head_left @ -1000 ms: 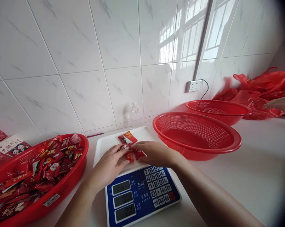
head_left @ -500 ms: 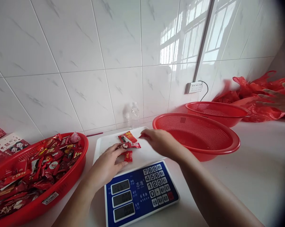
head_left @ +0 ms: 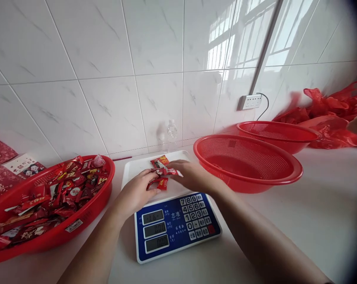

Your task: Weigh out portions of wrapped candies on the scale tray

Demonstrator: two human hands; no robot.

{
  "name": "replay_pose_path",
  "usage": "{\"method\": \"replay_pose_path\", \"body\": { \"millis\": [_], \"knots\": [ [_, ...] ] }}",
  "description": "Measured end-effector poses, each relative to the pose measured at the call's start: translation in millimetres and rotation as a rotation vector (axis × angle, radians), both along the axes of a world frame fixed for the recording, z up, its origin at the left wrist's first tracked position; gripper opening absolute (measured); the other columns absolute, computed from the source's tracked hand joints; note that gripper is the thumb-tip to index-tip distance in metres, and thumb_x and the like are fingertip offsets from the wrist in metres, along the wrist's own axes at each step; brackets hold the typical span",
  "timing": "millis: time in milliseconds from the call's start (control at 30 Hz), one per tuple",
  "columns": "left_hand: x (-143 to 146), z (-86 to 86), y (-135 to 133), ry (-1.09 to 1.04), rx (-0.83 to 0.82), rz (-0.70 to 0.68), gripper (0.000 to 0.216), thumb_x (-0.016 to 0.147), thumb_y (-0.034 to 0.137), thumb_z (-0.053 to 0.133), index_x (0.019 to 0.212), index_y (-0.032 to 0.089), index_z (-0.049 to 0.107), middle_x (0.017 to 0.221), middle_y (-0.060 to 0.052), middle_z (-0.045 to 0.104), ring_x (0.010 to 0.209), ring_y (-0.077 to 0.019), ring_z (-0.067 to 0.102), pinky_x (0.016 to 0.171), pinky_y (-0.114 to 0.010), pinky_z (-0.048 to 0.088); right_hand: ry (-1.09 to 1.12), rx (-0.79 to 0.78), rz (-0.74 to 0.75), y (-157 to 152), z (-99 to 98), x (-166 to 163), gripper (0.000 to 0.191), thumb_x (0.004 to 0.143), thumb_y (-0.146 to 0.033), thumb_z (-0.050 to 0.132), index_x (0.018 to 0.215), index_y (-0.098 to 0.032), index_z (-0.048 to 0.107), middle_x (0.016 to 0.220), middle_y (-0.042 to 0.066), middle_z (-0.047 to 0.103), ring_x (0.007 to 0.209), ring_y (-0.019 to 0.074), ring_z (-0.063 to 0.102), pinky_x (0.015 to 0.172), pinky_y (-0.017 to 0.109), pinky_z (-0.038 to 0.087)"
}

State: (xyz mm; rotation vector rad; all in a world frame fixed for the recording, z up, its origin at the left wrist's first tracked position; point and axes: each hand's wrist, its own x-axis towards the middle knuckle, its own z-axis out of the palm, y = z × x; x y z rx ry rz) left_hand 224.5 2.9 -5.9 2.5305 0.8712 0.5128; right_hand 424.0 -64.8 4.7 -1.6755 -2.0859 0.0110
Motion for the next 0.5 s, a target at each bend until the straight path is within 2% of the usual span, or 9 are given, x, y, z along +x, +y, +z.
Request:
{"method": "replay_pose_path", "body": {
  "millis": [67, 267, 400, 500],
  "knots": [
    [0.3, -0.6, 1.4, -0.026, 0.010, 0.011, 0.040, 0.078, 0.027, 0.060, 0.117, 0.025, 0.059, 0.132, -0.003, 0.052, 0.119, -0.0212, 0.050, 0.099, -0.031, 0.039, -0.014, -0.060, 0.043, 3.2, -7.0, -15.1, 0.035, 0.088, -0.020, 0.047, 0.121, -0.020, 0.058, 0.119, 0.007, 0.062, 0.111, 0.0220, 0.054, 0.092, 0.035, 0.042],
    [-0.2, -2.2, 2.1, -0.063, 0.045, 0.025, 0.038, 0.075, 0.012, 0.055, 0.110, 0.023, 0.060, 0.128, -0.003, 0.054, 0.117, -0.0200, 0.051, 0.098, -0.030, 0.040, -0.037, -0.034, -0.080, 6.3, -16.1, -17.6, 0.026, 0.087, -0.018, 0.045, 0.104, -0.020, 0.064, 0.099, 0.008, 0.066, 0.087, 0.0199, 0.061, 0.072, 0.028, 0.043],
    [-0.8, -3.2, 2.2, -0.074, 0.050, 0.043, 0.035, 0.074, 0.013, 0.054, 0.107, 0.024, 0.060, 0.123, -0.004, 0.056, 0.112, -0.0209, 0.055, 0.092, -0.030, 0.044, -0.045, -0.002, -0.171, 5.4, -5.9, -6.6, 0.021, 0.087, -0.017, 0.044, 0.094, -0.020, 0.064, 0.092, 0.005, 0.068, 0.082, 0.0175, 0.061, 0.067, 0.026, 0.040],
    [-1.0, -4.1, 2.3, -0.080, 0.053, 0.051, 0.031, 0.074, 0.016, 0.055, 0.104, 0.024, 0.059, 0.121, -0.003, 0.057, 0.110, -0.0208, 0.056, 0.092, -0.030, 0.044, -0.048, 0.046, -0.382, -3.8, 12.0, 19.1, 0.023, 0.088, -0.019, 0.042, 0.097, -0.021, 0.064, 0.094, 0.005, 0.068, 0.081, 0.0183, 0.061, 0.064, 0.026, 0.040]
  ]
}}
